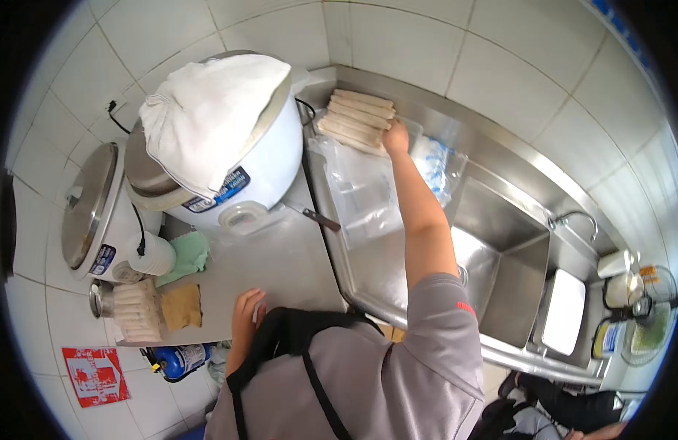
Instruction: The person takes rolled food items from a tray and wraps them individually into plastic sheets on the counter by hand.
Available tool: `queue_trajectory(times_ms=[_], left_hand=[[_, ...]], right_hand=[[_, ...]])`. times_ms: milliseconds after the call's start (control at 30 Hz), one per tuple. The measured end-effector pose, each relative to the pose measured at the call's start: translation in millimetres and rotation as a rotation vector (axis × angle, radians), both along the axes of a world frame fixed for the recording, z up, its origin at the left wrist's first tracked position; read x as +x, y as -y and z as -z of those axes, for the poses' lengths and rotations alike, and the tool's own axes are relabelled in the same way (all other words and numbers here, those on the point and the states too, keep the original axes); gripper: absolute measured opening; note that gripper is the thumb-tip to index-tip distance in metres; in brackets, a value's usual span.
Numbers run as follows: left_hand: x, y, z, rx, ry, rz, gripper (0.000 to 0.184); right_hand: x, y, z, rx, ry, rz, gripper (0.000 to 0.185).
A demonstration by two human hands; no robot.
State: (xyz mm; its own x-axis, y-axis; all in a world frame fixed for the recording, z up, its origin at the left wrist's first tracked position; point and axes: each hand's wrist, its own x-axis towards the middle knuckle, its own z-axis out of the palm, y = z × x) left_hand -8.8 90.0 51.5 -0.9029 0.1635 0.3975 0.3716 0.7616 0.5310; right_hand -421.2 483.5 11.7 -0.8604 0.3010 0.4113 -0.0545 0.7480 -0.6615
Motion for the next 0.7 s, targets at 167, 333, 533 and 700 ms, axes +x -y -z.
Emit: queue_trajectory(times_ms=[167,333,533,700], left_hand=[[17.4,6.4,-4.6,-0.013,0.033,-0.21,0.022],[27.3,12.5,-5.3,0.004,0.056,-0.379,0.016],[29.3,15.8,-4.5,-0.019,0.09,-0.455,0.016],[21.1,15.2,-5.3,-0.024,0.097,-0.425,0.015]], right_hand=[[-71.2,-12.4,23.3,0.11,-0.127,0.036,0.038],[-107.4,-13.4,10.7,-0.093,0.318,0.339,0.051],[-118.4,0.2,-4.3,-0.215,0.492,0.45,0.069],[-111.3,19.0,-1.6,-0.225,0.321,0.554,0.067]])
